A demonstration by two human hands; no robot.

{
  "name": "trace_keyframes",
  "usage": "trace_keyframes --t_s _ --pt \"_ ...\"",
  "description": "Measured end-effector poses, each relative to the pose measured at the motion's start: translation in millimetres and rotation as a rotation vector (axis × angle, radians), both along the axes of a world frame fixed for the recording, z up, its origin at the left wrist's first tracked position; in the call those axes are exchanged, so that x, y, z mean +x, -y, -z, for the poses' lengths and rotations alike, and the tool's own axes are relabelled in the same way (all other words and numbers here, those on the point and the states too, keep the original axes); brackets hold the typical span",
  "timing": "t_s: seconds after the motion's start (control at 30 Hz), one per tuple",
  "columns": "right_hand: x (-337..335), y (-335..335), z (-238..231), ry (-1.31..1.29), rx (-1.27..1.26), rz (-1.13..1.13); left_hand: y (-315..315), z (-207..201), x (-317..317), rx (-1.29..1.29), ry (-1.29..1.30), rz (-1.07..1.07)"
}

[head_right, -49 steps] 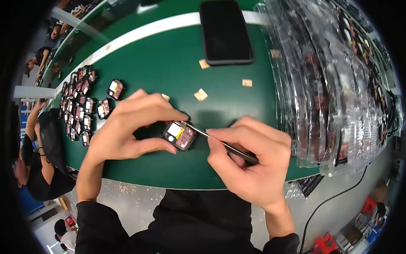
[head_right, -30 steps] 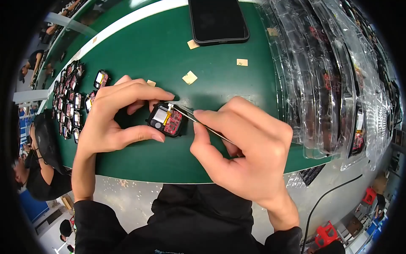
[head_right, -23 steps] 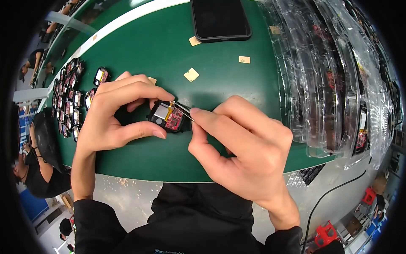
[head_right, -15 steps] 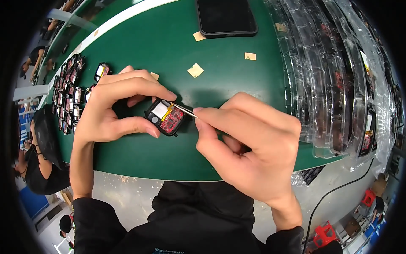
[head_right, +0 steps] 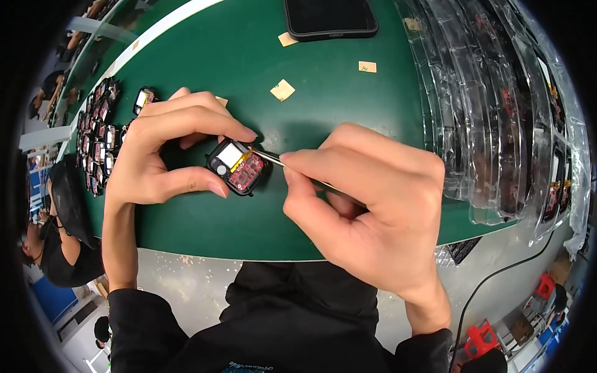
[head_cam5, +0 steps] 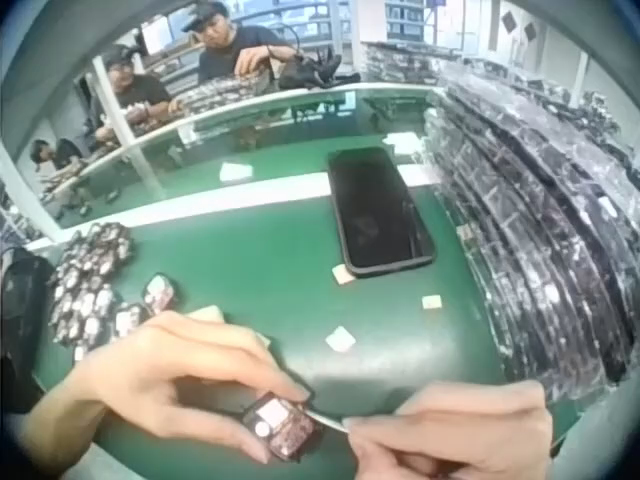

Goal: The recorder uses tweezers to apply small yellow adhesive tapes onto electronic watch components and places them into a storage tray.

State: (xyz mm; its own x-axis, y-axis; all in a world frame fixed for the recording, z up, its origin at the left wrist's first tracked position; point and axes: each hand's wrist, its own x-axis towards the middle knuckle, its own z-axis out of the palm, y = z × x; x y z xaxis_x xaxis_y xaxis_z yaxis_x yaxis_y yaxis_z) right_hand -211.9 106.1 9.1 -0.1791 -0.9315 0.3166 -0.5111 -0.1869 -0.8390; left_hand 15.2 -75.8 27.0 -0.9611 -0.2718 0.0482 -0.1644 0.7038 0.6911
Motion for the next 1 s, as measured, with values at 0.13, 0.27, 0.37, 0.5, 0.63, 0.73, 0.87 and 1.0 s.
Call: trace_keyframes --t_s 0.13,0.27,0.37,0.5,0.63,0.73,0.87,1.0 --pt "0.3 -0.9 -1.1 -0.002 -0.002 0.005 -0.9 -1.5 -1.5 -0.018 -0.002 0.006" --pt "0.6 -0.3 0.1 -0.005 -0.005 0.002 0.0 -2.3 -2.9 -0.021 0.011 0.017" --pt "0.7 -0.3 -0.5 -0.024 -0.009 -0.001 1.6 1.1 -3.8 -0.095 -0.082 0.085" --pt "0.7 -0.9 -0.3 -0.028 0.001 -0.002 -0.3 -3.4 -4.1 -0.084 -0.027 0.066" --pt "0.1 -1.3 -0.2 -0.038 -0.020 -0.018 -0.4 -1.4 -4.1 -0.070 -0.045 0.059" --pt "1.4 0.5 1.3 -0.051 -0.043 -0.020 -1.5 -3.1 -4.0 -0.106 -0.042 0.064" --pt "2.2 -0.6 0.6 -0.074 -0.042 -0.008 -1.0 -4.6 -3.8 -0.139 -0.034 0.089" --pt "2.7 -2.1 -0.6 -0.094 -0.058 -0.007 -2.0 -6.0 -5.1 -0.120 -0.028 0.082"
